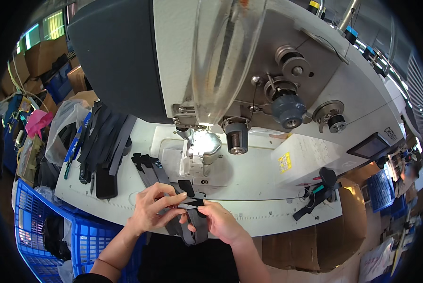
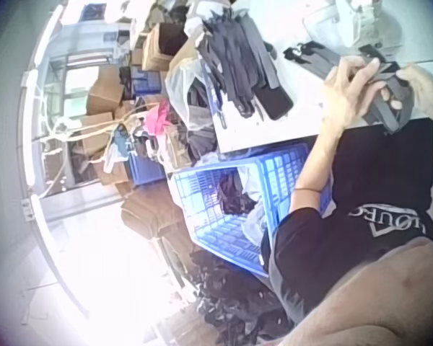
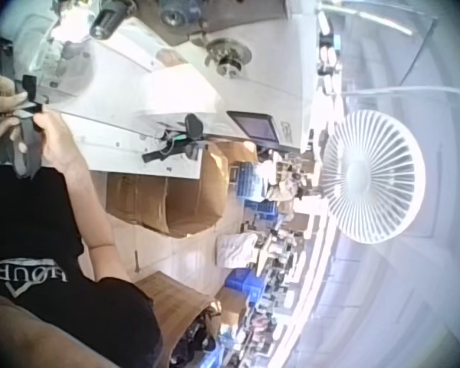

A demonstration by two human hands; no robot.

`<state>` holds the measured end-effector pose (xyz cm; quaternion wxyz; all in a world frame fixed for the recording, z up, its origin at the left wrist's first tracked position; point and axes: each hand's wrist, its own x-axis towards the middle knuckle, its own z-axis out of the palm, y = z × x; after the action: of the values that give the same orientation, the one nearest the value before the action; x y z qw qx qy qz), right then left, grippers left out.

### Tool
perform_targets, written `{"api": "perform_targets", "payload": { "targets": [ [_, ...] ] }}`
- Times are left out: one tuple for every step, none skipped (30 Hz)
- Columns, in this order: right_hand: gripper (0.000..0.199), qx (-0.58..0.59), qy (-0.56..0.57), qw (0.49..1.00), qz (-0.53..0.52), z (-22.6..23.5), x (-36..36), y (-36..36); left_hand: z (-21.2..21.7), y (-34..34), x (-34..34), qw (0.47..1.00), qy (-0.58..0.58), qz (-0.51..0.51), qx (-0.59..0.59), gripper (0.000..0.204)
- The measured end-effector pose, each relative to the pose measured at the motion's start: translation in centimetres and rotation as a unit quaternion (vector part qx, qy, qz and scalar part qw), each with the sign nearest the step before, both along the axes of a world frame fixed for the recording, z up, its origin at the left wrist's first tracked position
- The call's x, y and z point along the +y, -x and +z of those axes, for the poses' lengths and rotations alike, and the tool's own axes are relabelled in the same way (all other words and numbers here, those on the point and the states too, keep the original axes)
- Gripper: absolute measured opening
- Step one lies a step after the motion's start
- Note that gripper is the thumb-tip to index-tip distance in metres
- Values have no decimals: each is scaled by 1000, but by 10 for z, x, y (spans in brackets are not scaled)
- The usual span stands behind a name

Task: The person sews fabric pieces using a sewing machine, then trims excess threads from the sewn pieces using thread snip scissors.

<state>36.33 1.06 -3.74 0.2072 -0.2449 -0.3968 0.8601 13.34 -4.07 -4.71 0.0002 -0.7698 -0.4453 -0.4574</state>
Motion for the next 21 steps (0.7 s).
{"api": "perform_targets", "payload": {
  "targets": [
    [43,3,-6,1000,6,1,0,0,-2,0,0,1000,4,-1,-6,48],
    [43,-5,-15,1000,8,3,-1,0,-4,0,-1,1000,19,-1,-9,47],
    [43,-4,-12,1000,12,5,-2,0,-5,0,-1,1000,4,-5,-19,47],
    [42,-15,-12,1000,11,6,-3,1,-6,1,0,1000,1,-8,-26,46],
    [42,-40,-10,999,6,8,-4,1,-7,1,1,999,-8,-12,-36,45],
    [41,-28,-13,1000,1,9,-5,2,-6,2,1,998,0,-4,-61,44],
    [41,-31,-14,999,-8,10,-6,2,-5,1,0,996,3,2,-89,43],
    [40,-26,-16,999,-14,11,-6,3,-3,1,0,993,-6,-4,-119,42],
    [39,-43,-24,999,-13,12,-6,4,0,0,-1,989,28,2,-147,42],
    [38,-52,-33,998,-9,13,-6,6,3,-1,-3,983,50,-5,-177,43],
    [37,-74,-38,997,-6,13,-5,8,6,-3,-4,975,82,2,-205,44],
    [37,-81,-82,993,6,13,-5,10,9,-5,-13,949,207,20,-239,35],
    [36,-101,-124,987,14,12,-6,13,10,-9,-13,918,257,-17,-302,31],
    [36,-120,-166,978,22,12,-6,16,10,-13,-14,884,294,-44,-362,27],
    [35,-111,-157,981,3,11,-8,18,9,-17,-14,838,351,-62,-413,23],
    [35,-101,-148,984,-16,10,-9,20,8,-18,-14,826,354,-69,-434,15],
    [34,-105,-127,986,-33,9,-10,21,7,-18,-14,817,344,-82,-456,15],
    [32,-100,-128,984,-67,9,-10,22,5,-18,-14,803,344,-92,-477,16],
    [31,-109,-119,982,-95,9,-9,21,2,-16,-14,788,350,-93,-498,16],
    [30,-120,-114,978,-126,8,-8,20,1,-12,-13,793,330,-88,-505,15],
    [28,-112,-120,976,-140,8,-7,18,0,-5,-12,796,318,-76,-510,13]
  ]
}}
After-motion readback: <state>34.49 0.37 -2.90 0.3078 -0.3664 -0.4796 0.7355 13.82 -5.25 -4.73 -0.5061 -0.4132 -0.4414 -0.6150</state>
